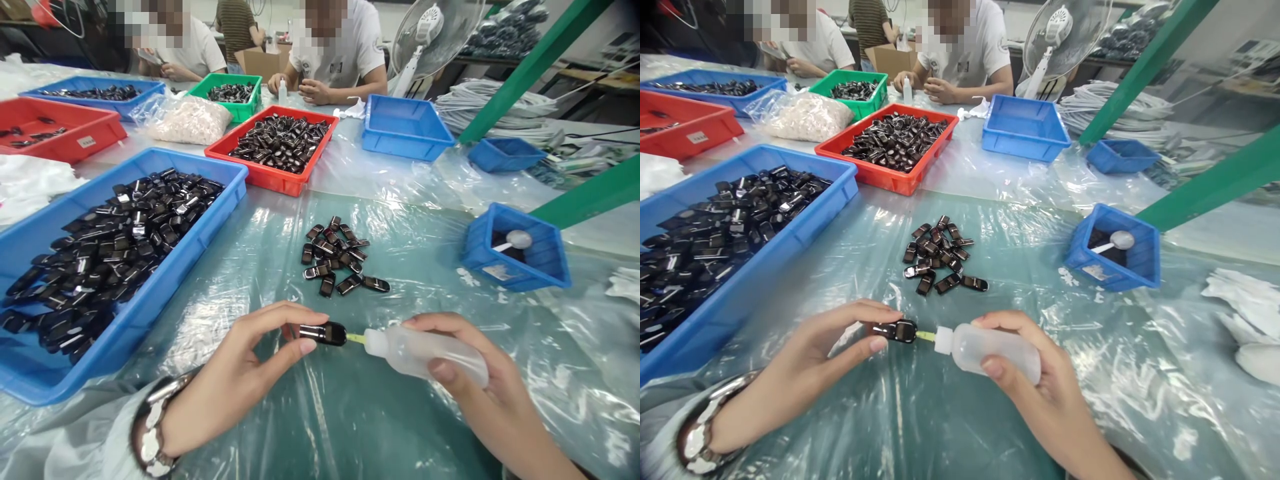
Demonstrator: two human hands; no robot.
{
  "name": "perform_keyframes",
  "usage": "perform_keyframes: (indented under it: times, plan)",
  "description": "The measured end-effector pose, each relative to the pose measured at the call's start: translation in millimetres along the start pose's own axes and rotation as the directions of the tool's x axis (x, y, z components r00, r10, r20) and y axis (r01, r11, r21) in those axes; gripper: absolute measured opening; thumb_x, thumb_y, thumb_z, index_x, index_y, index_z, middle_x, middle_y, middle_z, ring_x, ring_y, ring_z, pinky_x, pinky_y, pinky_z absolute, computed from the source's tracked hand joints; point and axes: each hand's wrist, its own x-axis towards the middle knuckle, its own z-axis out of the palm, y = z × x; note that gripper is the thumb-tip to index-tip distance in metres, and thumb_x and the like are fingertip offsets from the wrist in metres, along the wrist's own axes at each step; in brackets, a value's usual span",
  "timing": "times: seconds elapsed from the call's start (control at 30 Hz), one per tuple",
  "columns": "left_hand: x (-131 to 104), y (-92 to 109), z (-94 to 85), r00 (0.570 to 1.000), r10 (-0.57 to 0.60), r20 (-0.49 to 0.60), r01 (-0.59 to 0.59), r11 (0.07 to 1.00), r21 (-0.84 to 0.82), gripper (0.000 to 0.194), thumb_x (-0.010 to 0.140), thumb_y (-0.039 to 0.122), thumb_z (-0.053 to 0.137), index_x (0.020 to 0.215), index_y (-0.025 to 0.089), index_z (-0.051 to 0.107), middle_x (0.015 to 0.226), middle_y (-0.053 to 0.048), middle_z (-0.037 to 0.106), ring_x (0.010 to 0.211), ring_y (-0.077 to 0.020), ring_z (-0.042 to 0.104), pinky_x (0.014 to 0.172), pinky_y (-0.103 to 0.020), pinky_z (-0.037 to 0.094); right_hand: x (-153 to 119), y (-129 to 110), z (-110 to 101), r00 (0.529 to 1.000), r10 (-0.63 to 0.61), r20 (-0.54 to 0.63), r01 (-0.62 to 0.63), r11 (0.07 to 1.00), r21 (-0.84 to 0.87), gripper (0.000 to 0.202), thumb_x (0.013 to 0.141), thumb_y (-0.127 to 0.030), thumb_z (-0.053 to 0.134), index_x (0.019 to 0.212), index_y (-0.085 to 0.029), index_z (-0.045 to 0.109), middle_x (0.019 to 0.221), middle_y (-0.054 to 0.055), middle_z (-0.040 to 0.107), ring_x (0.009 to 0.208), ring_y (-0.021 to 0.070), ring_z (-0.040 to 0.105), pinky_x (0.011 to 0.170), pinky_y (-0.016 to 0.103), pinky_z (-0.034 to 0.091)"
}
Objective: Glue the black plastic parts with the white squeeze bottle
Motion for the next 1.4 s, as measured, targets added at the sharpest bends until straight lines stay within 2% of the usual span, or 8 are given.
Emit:
perform_keyframes:
  times: [0.57, 0.67, 0.8, 0.93, 1.17, 1.3, 1.33, 1.4]
  plan:
    - [1.0, 1.5, 2.5, 1.000, -0.016, -0.019, 0.017, 0.998, 0.066, 0.020, 0.091, 0.028, 0.056, 0.108, 0.036, 0.064, 0.112, 0.005, 0.065, 0.102, -0.0173, 0.058, 0.083, -0.026, 0.047, 4.6, 4.6, -7.0, 0.985, -0.039, 0.170, 0.037, 0.999, 0.015, 0.016, 0.089, -0.046, 0.052, 0.097, -0.035, 0.061, 0.080, -0.001, 0.066, 0.053, 0.0135, 0.062, 0.041, 0.019, 0.048]
    - [2.4, -0.1, -0.2, 0.989, -0.075, -0.127, 0.085, 0.994, 0.071, 0.019, 0.090, 0.030, 0.056, 0.108, 0.033, 0.063, 0.112, 0.003, 0.065, 0.106, -0.0194, 0.057, 0.087, -0.029, 0.046, 7.7, 7.0, -7.8, 0.996, 0.011, 0.093, -0.016, 0.999, 0.045, 0.021, 0.087, -0.051, 0.052, 0.095, -0.034, 0.063, 0.079, -0.001, 0.067, 0.053, 0.0140, 0.061, 0.042, 0.021, 0.050]
    - [7.6, -3.2, -5.0, 0.954, -0.168, -0.248, 0.177, 0.984, 0.015, 0.026, 0.090, 0.033, 0.054, 0.115, 0.028, 0.059, 0.121, -0.002, 0.060, 0.112, -0.0230, 0.053, 0.088, -0.033, 0.044, 15.0, 18.7, -8.8, 0.961, 0.247, -0.128, -0.240, 0.969, 0.067, 0.040, 0.082, -0.059, 0.053, 0.106, -0.030, 0.064, 0.066, 0.000, 0.069, 0.061, 0.0189, 0.066, 0.058, 0.028, 0.057]
    - [10.8, -4.3, -5.1, 0.952, -0.239, -0.192, 0.229, 0.970, -0.077, 0.034, 0.088, 0.035, 0.055, 0.120, 0.026, 0.057, 0.125, -0.004, 0.059, 0.114, -0.0250, 0.052, 0.084, -0.033, 0.045, 23.0, 28.5, -9.0, 0.906, 0.324, -0.273, -0.287, 0.943, 0.168, 0.048, 0.077, -0.055, 0.062, 0.115, -0.027, 0.061, 0.116, 0.006, 0.068, 0.110, 0.0266, 0.061, 0.093, 0.040, 0.050]
    - [11.3, -5.7, -7.3, 0.933, -0.296, -0.204, 0.251, 0.942, -0.222, 0.028, 0.088, 0.035, 0.055, 0.113, 0.023, 0.060, 0.112, -0.004, 0.065, 0.101, -0.0221, 0.059, 0.086, -0.034, 0.044, 29.5, 38.2, 0.2, 0.948, 0.147, -0.284, -0.125, 0.988, 0.094, 0.037, 0.073, -0.045, 0.070, 0.102, -0.024, 0.061, 0.114, 0.009, 0.068, 0.106, 0.0307, 0.062, 0.094, 0.052, 0.047]
    - [11.9, -8.1, -6.5, 0.931, -0.304, -0.203, 0.230, 0.918, -0.323, 0.025, 0.089, 0.031, 0.056, 0.112, 0.022, 0.059, 0.110, -0.004, 0.066, 0.098, -0.0186, 0.062, 0.091, -0.033, 0.043, 18.7, 35.4, 3.9, 0.840, -0.099, -0.534, 0.081, 0.995, -0.057, 0.048, 0.080, -0.034, 0.067, 0.122, -0.030, 0.045, 0.128, 0.010, 0.049, 0.120, 0.0312, 0.048, 0.103, 0.056, 0.032]
    - [12.1, -8.1, -5.7, 0.932, -0.305, -0.195, 0.224, 0.908, -0.353, 0.024, 0.089, 0.030, 0.057, 0.111, 0.021, 0.059, 0.109, -0.004, 0.066, 0.097, -0.0179, 0.063, 0.090, -0.032, 0.044, 15.0, 31.2, 5.3, 0.812, -0.174, -0.558, 0.133, 0.984, -0.114, 0.046, 0.082, -0.029, 0.064, 0.123, -0.033, 0.043, 0.127, 0.009, 0.047, 0.120, 0.0307, 0.046, 0.104, 0.055, 0.031]
    - [12.5, -7.2, -3.7, 0.938, -0.299, -0.176, 0.213, 0.896, -0.390, 0.021, 0.089, 0.027, 0.057, 0.109, 0.019, 0.059, 0.103, -0.004, 0.068, 0.093, -0.0170, 0.065, 0.089, -0.031, 0.046, 9.6, 20.4, 11.2, 0.828, -0.329, -0.454, 0.241, 0.940, -0.242, 0.037, 0.085, -0.021, 0.060, 0.117, -0.034, 0.047, 0.109, 0.008, 0.054, 0.106, 0.0303, 0.052, 0.095, 0.052, 0.038]
